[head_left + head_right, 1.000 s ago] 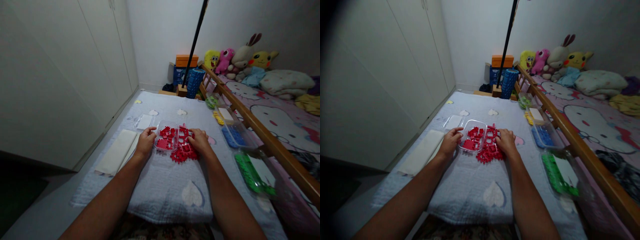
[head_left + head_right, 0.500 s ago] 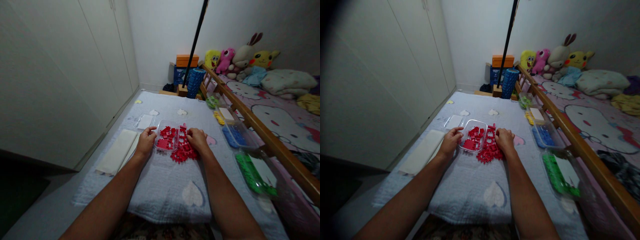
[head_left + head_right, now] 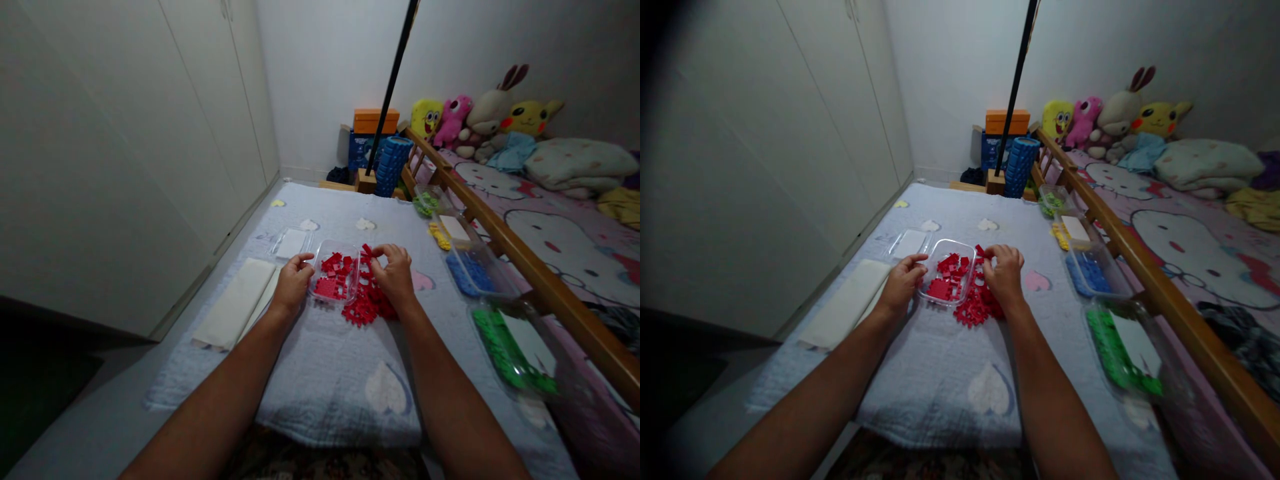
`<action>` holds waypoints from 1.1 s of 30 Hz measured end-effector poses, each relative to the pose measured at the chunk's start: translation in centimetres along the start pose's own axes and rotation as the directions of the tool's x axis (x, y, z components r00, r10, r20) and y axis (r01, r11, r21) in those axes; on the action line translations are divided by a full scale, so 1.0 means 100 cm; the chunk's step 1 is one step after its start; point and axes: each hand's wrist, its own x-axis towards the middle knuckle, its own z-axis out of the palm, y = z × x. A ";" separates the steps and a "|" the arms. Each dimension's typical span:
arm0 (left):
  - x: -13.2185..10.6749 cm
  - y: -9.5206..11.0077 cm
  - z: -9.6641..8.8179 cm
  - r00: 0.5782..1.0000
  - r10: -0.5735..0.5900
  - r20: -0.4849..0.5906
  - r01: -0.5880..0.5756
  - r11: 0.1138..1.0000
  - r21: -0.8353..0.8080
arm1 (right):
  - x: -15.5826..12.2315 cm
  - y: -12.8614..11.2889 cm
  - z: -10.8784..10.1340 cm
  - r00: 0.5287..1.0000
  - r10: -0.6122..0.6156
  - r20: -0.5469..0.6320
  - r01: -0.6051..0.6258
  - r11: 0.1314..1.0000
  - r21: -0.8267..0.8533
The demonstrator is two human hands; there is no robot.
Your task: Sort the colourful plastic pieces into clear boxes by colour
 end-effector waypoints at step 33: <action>0.002 -0.003 -0.001 1.000 -0.008 0.005 0.008 1.000 -0.004 | -0.010 0.032 -0.012 0.942 0.121 0.312 -0.051 0.974 -0.222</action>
